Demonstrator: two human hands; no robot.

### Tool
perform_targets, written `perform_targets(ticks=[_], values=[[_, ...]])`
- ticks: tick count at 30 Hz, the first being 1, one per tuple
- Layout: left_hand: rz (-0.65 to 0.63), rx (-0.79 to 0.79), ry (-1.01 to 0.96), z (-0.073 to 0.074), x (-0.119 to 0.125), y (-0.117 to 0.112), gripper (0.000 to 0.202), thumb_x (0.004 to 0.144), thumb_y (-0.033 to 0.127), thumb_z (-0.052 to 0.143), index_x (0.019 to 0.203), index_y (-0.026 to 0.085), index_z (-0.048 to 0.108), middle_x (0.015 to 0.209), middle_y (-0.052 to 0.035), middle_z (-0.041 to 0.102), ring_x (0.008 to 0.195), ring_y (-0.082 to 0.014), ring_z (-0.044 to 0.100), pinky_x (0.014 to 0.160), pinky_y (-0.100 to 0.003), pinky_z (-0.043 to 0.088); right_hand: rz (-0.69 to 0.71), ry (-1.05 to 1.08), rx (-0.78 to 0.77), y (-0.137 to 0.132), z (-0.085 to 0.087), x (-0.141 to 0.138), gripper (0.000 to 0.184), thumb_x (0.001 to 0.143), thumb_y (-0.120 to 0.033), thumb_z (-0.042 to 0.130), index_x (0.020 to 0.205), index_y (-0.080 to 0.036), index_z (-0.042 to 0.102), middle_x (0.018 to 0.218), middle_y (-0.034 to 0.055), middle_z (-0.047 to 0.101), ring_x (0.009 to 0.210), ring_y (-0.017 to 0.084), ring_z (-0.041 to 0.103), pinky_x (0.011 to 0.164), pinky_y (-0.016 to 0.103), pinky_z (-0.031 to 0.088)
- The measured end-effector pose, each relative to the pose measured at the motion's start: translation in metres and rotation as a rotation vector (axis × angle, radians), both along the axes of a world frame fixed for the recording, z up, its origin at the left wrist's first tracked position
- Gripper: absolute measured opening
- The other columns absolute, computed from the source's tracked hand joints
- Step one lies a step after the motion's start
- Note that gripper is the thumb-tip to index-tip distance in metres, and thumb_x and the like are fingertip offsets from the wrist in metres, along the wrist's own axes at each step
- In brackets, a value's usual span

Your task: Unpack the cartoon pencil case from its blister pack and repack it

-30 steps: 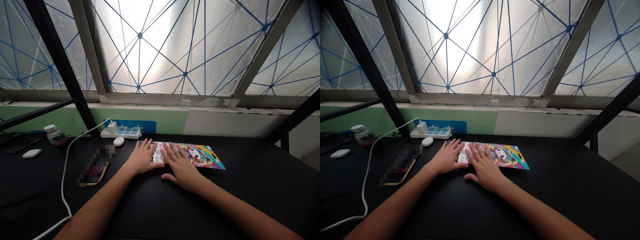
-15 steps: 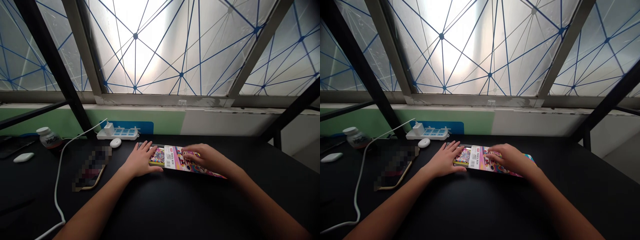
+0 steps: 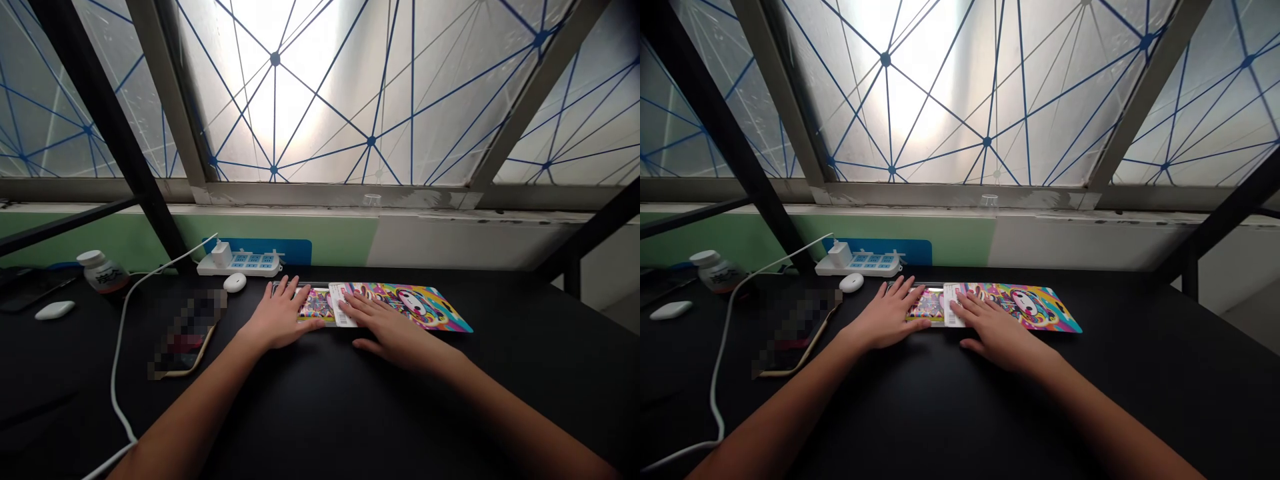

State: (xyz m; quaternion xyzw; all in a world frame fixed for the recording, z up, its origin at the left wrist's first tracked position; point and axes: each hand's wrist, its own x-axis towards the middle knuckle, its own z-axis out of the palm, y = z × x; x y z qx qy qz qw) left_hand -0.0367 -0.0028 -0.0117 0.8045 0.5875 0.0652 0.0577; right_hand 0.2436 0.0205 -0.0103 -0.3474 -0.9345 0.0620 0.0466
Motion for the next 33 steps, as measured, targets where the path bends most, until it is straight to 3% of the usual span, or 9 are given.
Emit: perform_targets(ticks=[4, 9, 13, 17, 19, 22, 25, 29, 33], values=[[-0.025, -0.034, -0.023, 0.001, -0.008, 0.003, 0.083, 0.091, 0.08, 0.025, 0.156, 0.028, 0.029, 0.166, -0.0089, 0.018, 0.153, -0.0352, 0.008, 0.118, -0.062, 0.013, 0.009, 0.01, -0.112, 0.01, 0.023, 0.042, 0.05, 0.095, -0.029, 0.054, 0.144, -0.036, 0.051, 0.155, -0.0016, 0.042, 0.141, 0.028, 0.042, 0.113, 0.043, 0.04], [-0.066, -0.109, -0.048, 0.003, -0.02, 0.003, 0.085, 0.088, 0.081, 0.03, 0.157, 0.032, 0.026, 0.166, -0.0062, 0.014, 0.153, -0.0343, 0.006, 0.118, -0.062, 0.011, -0.164, 0.022, -0.111, 0.01, 0.048, 0.061, 0.036, 0.099, -0.042, 0.048, 0.129, -0.034, 0.067, 0.132, 0.0012, 0.068, 0.119, 0.029, 0.064, 0.099, 0.041, 0.053], [-0.045, -0.07, -0.043, 0.005, -0.017, 0.0, 0.083, 0.089, 0.08, 0.032, 0.156, 0.031, 0.029, 0.165, -0.0071, 0.018, 0.153, -0.035, 0.009, 0.118, -0.063, 0.011, -0.243, 0.052, 0.054, 0.005, 0.032, 0.035, 0.07, 0.094, -0.059, 0.05, 0.153, -0.023, 0.038, 0.159, 0.0129, 0.035, 0.145, 0.035, 0.033, 0.114, 0.058, 0.034], [0.068, -0.021, -0.013, 0.006, -0.014, -0.001, 0.074, 0.095, 0.072, 0.025, 0.152, 0.027, 0.039, 0.163, -0.0108, 0.026, 0.151, -0.0369, 0.016, 0.116, -0.064, 0.017, -0.198, -0.004, -0.018, -0.005, -0.001, 0.003, 0.104, 0.08, -0.07, 0.064, 0.16, -0.024, 0.014, 0.166, 0.0141, 0.01, 0.15, 0.04, 0.005, 0.116, 0.067, 0.021], [0.127, -0.023, -0.002, 0.005, -0.016, 0.0, 0.07, 0.098, 0.068, 0.024, 0.15, 0.026, 0.043, 0.163, -0.0107, 0.027, 0.151, -0.0382, 0.017, 0.115, -0.065, 0.019, -0.165, 0.001, -0.064, -0.007, -0.012, -0.004, 0.104, 0.081, -0.062, 0.068, 0.16, -0.024, 0.013, 0.166, 0.0126, 0.009, 0.151, 0.037, 0.003, 0.118, 0.062, 0.022], [0.157, -0.054, -0.005, 0.005, -0.022, 0.003, 0.068, 0.097, 0.067, 0.025, 0.15, 0.028, 0.042, 0.164, -0.0095, 0.024, 0.151, -0.0384, 0.015, 0.114, -0.067, 0.019, -0.141, 0.045, -0.092, -0.001, -0.017, 0.004, 0.08, 0.093, -0.028, 0.054, 0.16, -0.019, 0.01, 0.166, 0.0116, 0.01, 0.151, 0.027, 0.014, 0.119, 0.049, 0.028], [0.16, -0.075, -0.013, 0.007, -0.026, 0.004, 0.069, 0.097, 0.067, 0.024, 0.151, 0.027, 0.041, 0.165, -0.0098, 0.022, 0.152, -0.0379, 0.014, 0.115, -0.067, 0.017, -0.136, 0.035, -0.058, 0.012, -0.005, 0.03, 0.075, 0.085, -0.003, 0.038, 0.157, -0.02, 0.028, 0.162, 0.0077, 0.029, 0.146, 0.022, 0.033, 0.118, 0.043, 0.034], [0.142, -0.073, -0.016, 0.007, -0.026, 0.004, 0.069, 0.098, 0.067, 0.025, 0.151, 0.026, 0.039, 0.165, -0.0106, 0.021, 0.152, -0.0389, 0.011, 0.114, -0.068, 0.017, -0.199, 0.111, 0.16, 0.011, 0.032, 0.06, 0.079, 0.075, 0.001, 0.037, 0.148, -0.026, 0.047, 0.147, 0.0013, 0.054, 0.133, 0.023, 0.054, 0.113, 0.044, 0.043], [0.152, 0.0, -0.026, -0.001, -0.015, 0.008, 0.067, 0.1, 0.062, 0.026, 0.15, 0.021, 0.04, 0.163, -0.0158, 0.023, 0.152, -0.0378, 0.012, 0.115, -0.067, 0.016, -0.192, 0.28, 0.451, -0.035, 0.055, 0.035, 0.085, 0.079, -0.001, 0.038, 0.158, -0.029, 0.024, 0.152, -0.0002, 0.047, 0.133, 0.026, 0.053, 0.112, 0.047, 0.044]])
